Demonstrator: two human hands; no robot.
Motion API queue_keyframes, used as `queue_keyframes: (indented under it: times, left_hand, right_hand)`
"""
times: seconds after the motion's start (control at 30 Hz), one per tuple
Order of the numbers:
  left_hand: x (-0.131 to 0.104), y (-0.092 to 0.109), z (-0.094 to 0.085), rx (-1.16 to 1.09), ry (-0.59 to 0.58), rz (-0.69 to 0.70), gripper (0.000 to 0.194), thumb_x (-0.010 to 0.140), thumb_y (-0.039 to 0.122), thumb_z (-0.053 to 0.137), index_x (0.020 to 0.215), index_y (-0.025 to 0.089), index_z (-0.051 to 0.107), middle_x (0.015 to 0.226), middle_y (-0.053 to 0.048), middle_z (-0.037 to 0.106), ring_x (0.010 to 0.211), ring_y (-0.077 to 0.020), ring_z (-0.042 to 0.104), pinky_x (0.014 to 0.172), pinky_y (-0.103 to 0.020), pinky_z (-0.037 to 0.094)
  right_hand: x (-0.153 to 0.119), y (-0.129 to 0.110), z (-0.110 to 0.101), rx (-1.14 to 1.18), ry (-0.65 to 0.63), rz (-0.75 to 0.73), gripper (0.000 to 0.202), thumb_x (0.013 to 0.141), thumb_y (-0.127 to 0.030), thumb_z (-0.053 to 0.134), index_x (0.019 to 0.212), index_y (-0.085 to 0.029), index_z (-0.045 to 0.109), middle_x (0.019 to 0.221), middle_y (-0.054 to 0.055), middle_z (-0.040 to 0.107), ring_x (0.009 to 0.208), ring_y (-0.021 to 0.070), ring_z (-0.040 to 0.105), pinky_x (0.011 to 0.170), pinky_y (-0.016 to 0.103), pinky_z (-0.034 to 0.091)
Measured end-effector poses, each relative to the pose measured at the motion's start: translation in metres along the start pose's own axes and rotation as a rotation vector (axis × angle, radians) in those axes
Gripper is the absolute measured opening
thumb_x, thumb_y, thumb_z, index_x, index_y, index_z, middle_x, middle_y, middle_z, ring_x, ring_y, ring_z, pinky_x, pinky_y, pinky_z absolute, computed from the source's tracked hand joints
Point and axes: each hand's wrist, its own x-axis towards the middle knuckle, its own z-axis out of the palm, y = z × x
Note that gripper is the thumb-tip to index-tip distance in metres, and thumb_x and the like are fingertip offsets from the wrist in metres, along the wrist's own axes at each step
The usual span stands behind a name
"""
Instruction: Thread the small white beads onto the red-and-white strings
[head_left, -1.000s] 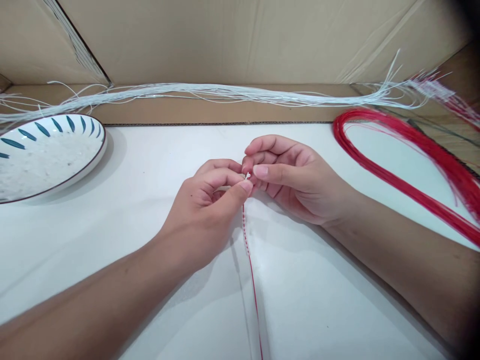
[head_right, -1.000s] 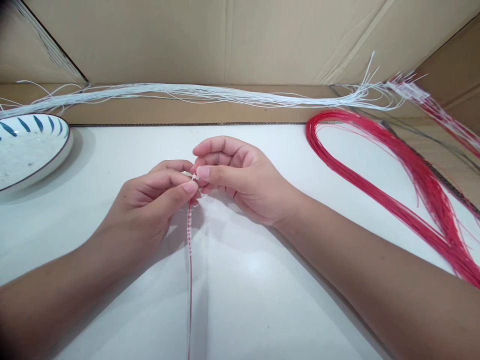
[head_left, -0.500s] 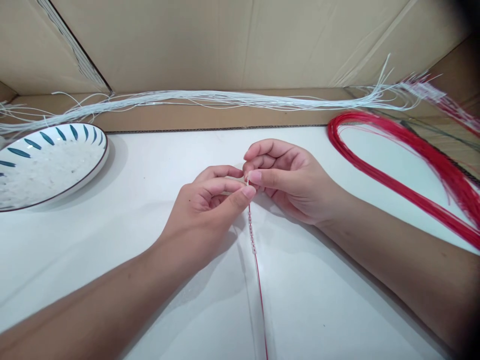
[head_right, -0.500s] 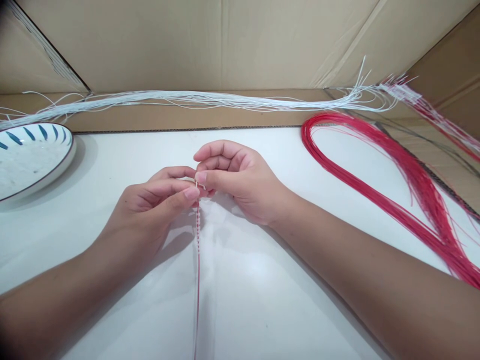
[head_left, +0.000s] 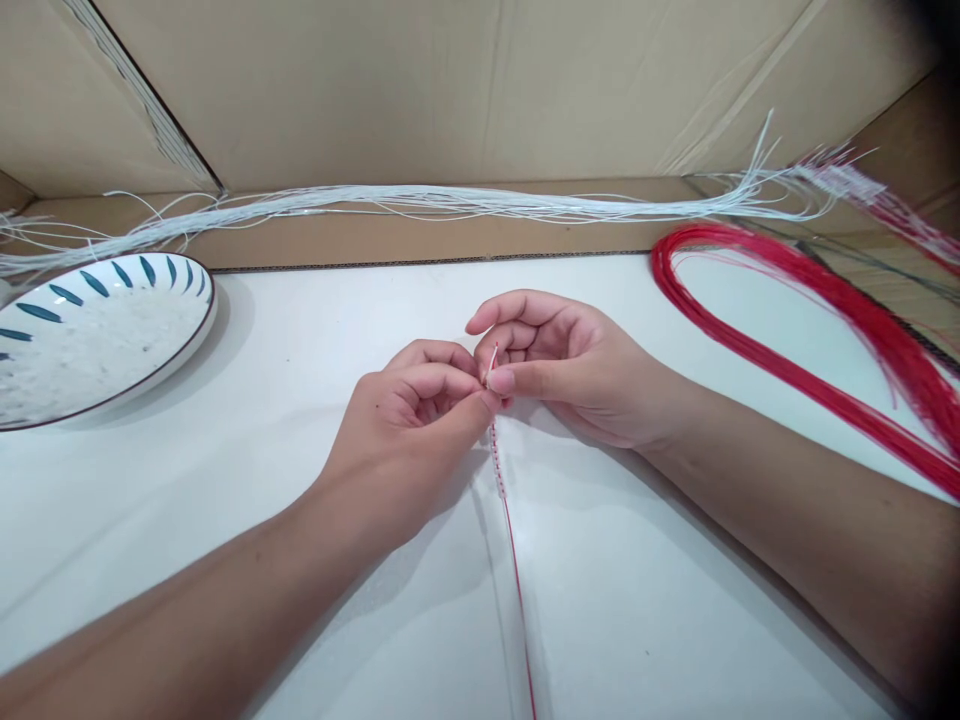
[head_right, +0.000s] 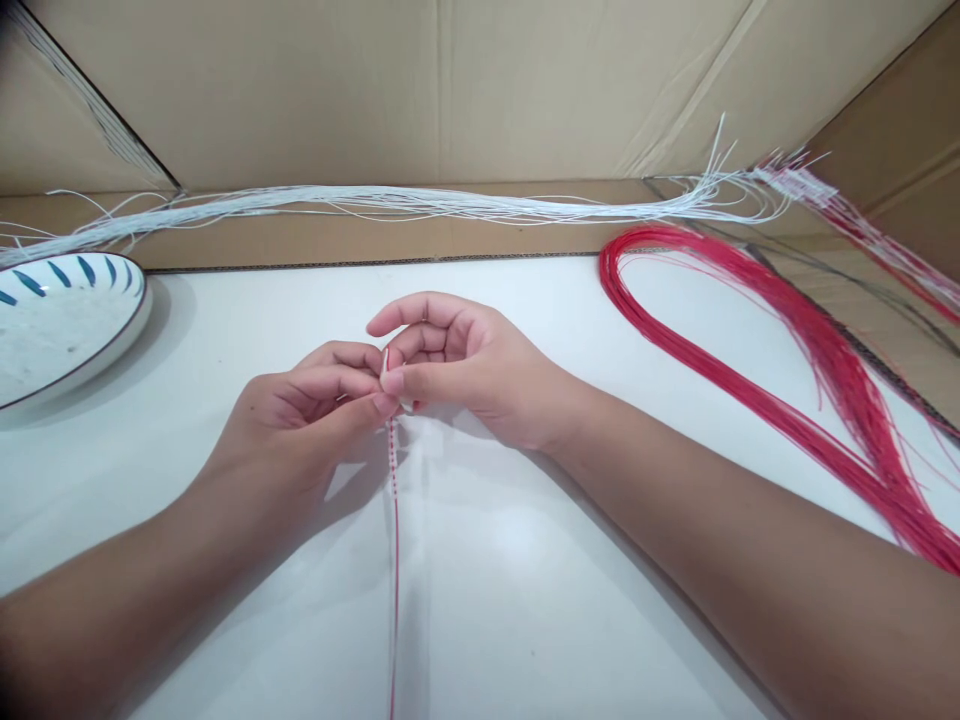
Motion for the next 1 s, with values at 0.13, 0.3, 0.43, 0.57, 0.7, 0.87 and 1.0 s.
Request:
queue_keyframes:
  times: [0.13, 0.3, 0.43, 0.57, 0.7, 0.87, 1.0]
  left_hand:
    - [-0.0008, 0.0003, -0.0003, -0.052, 0.001, -0.012, 0.017, 0.08, 0.026, 0.074, 0.064, 0.026, 0.077, 0.111, 0.001, 0.064, 0.098, -0.0171, 0.063, 0.077, -0.031, 0.049]
    - [-0.0016, 0.0015, 0.0015, -0.07, -0.01, -0.034, 0.02, 0.081, 0.023, 0.072, 0.062, 0.024, 0.075, 0.109, 0.001, 0.063, 0.092, -0.0163, 0.063, 0.082, -0.033, 0.051]
    - [-0.0002, -0.0021, -0.0007, -0.102, -0.046, 0.032, 0.018, 0.087, 0.032, 0.073, 0.071, 0.026, 0.076, 0.105, 0.0, 0.064, 0.093, -0.0168, 0.063, 0.083, -0.033, 0.05]
    - [0.0009, -0.0053, -0.003, -0.101, -0.081, 0.069, 0.016, 0.089, 0.036, 0.073, 0.077, 0.026, 0.075, 0.105, 0.0, 0.066, 0.095, -0.0156, 0.063, 0.083, -0.031, 0.049]
    - [-0.0002, -0.0025, -0.0003, -0.096, -0.076, 0.033, 0.014, 0.087, 0.023, 0.072, 0.073, 0.023, 0.071, 0.111, 0.001, 0.064, 0.094, -0.0146, 0.064, 0.077, -0.028, 0.05]
    - [-0.003, 0.0039, 0.0023, -0.09, -0.094, 0.022, 0.011, 0.079, 0.014, 0.07, 0.071, 0.02, 0.066, 0.111, -0.002, 0.063, 0.094, -0.0178, 0.065, 0.07, -0.029, 0.049]
    - [-0.0038, 0.0034, 0.0014, -0.109, -0.107, 0.01, 0.008, 0.078, 0.015, 0.071, 0.073, 0.02, 0.067, 0.111, -0.003, 0.064, 0.092, -0.0177, 0.064, 0.072, -0.03, 0.05]
  right_hand:
    - [0.001, -0.002, 0.0008, -0.013, 0.048, -0.028, 0.014, 0.082, -0.012, 0.077, 0.093, -0.015, 0.071, 0.076, -0.001, 0.07, 0.066, 0.0088, 0.063, 0.063, 0.022, 0.052]
    - [0.0003, -0.0021, 0.002, -0.079, 0.051, -0.005, 0.016, 0.08, -0.024, 0.084, 0.076, -0.014, 0.072, 0.069, -0.001, 0.068, 0.062, 0.0085, 0.06, 0.06, 0.022, 0.049]
    - [-0.0005, -0.0011, 0.0018, -0.085, 0.048, -0.002, 0.018, 0.08, -0.029, 0.085, 0.076, -0.015, 0.073, 0.067, -0.002, 0.067, 0.063, 0.0086, 0.058, 0.061, 0.022, 0.047]
    - [-0.0004, -0.0032, 0.0024, -0.065, 0.067, 0.012, 0.02, 0.077, -0.03, 0.087, 0.074, -0.016, 0.073, 0.065, -0.002, 0.065, 0.062, 0.0096, 0.056, 0.059, 0.024, 0.046]
    - [-0.0004, -0.0038, 0.0027, -0.076, 0.072, 0.01, 0.02, 0.077, -0.029, 0.086, 0.071, -0.015, 0.073, 0.065, -0.001, 0.066, 0.061, 0.0094, 0.055, 0.059, 0.023, 0.044]
    - [-0.0001, -0.0015, 0.0031, -0.078, 0.102, -0.008, 0.018, 0.078, -0.027, 0.085, 0.072, -0.016, 0.073, 0.065, -0.001, 0.066, 0.06, 0.009, 0.054, 0.059, 0.023, 0.044]
    - [0.0, -0.0015, 0.0035, -0.082, 0.108, -0.016, 0.019, 0.077, -0.028, 0.086, 0.073, -0.015, 0.072, 0.064, -0.001, 0.065, 0.06, 0.0091, 0.055, 0.059, 0.023, 0.045]
